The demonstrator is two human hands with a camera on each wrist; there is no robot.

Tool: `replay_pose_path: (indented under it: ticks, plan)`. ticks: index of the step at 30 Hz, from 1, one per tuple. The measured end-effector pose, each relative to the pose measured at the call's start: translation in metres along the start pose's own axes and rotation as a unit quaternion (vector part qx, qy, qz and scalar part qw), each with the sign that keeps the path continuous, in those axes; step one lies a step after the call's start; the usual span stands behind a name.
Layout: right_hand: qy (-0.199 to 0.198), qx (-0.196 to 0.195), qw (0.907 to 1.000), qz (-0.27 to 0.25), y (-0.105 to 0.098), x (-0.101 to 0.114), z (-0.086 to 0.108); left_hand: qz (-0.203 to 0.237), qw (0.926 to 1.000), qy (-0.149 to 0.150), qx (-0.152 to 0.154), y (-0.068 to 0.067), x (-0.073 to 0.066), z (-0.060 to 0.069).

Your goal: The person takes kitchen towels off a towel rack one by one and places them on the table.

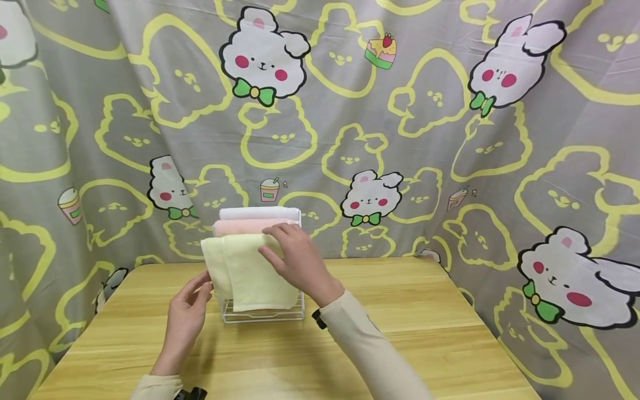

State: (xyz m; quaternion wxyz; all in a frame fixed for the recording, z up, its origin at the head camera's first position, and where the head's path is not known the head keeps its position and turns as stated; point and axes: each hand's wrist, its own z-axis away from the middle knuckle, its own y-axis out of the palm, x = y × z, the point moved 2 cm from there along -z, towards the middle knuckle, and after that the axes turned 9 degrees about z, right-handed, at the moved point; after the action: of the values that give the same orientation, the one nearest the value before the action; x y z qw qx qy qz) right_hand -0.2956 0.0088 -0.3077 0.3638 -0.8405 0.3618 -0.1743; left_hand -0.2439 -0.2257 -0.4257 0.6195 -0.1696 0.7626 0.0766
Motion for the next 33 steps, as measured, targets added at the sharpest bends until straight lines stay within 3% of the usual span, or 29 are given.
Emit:
replay_pose_path:
  ticks: [8,15,23,33]
  plan:
    - [0.005,0.016,0.9997,0.02,0.011,-0.001,-0.003,0.01,0.9999,0.005,-0.011,0.002,0.004,-0.003]
    - [0.003,0.005,0.9988,0.049,0.016,0.002,-0.006,0.047,0.9988,-0.016,-0.001,0.005,0.006,-0.005]
    - [0.009,-0.032,0.9994,0.012,0.018,0.005,-0.007,0.081,0.9965,-0.021,-0.005,0.006,0.007,-0.006]
    - [0.014,-0.047,0.9988,-0.002,0.016,0.009,-0.005,0.09,0.9957,-0.017,-0.01,0.005,0.003,-0.003]
